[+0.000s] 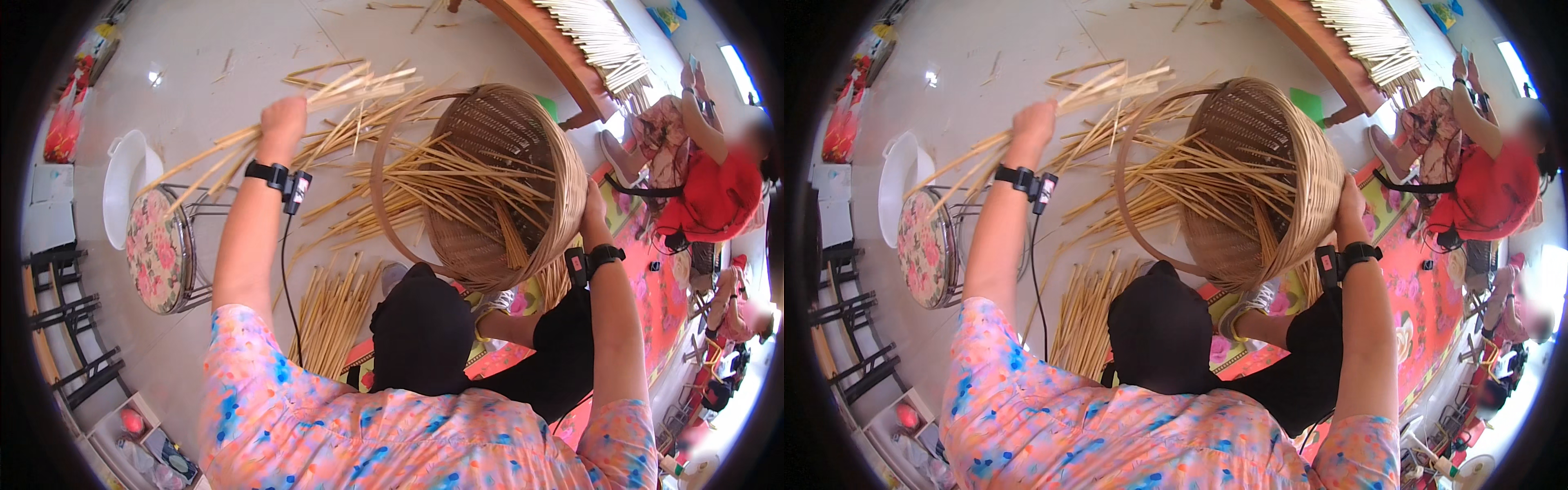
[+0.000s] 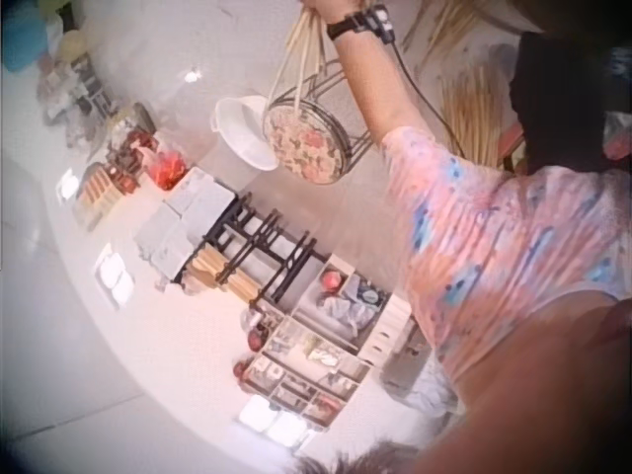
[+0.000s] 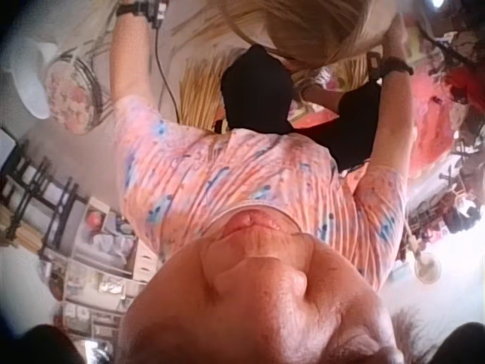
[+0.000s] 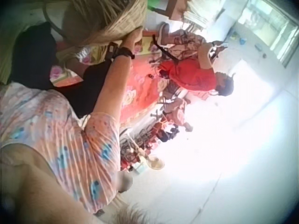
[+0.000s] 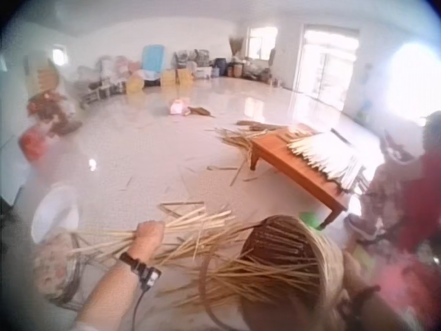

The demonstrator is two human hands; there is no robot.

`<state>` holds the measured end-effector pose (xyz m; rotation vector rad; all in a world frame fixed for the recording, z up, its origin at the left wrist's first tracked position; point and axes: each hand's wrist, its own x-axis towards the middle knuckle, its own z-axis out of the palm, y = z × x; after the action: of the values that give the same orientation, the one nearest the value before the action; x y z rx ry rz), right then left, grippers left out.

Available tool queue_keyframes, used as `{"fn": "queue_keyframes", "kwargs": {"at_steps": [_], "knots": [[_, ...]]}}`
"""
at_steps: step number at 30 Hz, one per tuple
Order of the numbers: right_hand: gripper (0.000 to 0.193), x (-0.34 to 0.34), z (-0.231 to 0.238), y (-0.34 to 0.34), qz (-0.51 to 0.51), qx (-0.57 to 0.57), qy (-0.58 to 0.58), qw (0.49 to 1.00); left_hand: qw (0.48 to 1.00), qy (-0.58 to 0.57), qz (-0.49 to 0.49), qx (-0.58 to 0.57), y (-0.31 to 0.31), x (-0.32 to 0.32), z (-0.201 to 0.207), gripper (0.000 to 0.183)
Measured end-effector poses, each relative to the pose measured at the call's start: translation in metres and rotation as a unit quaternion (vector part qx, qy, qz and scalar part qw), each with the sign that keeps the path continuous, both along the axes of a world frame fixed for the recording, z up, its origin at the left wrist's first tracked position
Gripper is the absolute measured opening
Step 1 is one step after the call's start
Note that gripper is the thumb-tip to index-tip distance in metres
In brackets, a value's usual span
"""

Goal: The person gathers loose bamboo sticks from the floor, aligns them into bundles, and secures them with white ties. They then place the finished bundles into a woven basket while other people work nearby.

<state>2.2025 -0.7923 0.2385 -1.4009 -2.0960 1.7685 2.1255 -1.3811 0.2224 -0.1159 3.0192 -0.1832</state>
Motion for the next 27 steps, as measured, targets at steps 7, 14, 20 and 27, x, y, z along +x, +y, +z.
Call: {"fn": "queue_keyframes", "kwargs": {"at_steps": [7, 14, 20, 27], "knots": [[0.05, -0.002, -0.003, 0.017, 0.001, 0.019, 0.013, 1.0, 0.993, -0.033, -0.044, 0.103, 0.067, 0.009, -0.08, 0.033], [0.053, -0.002, 0.006, -0.003, 0.003, 0.009, -0.014, 1.0, 0.906, 0.032, -0.02, 0.422, 0.053, 0.006, -0.064, 0.047], [0.052, 0.002, 0.006, 0.009, 0.101, -0.103, 0.025, 0.989, 0.577, -0.079, 0.206, 0.786, 0.125, 0.131, -0.02, 0.047], [0.053, -0.019, 0.076, -0.017, 0.153, -0.088, -0.023, 0.984, 0.48, 0.009, 0.305, 0.823, 0.123, 0.145, -0.011, 0.022]]}}
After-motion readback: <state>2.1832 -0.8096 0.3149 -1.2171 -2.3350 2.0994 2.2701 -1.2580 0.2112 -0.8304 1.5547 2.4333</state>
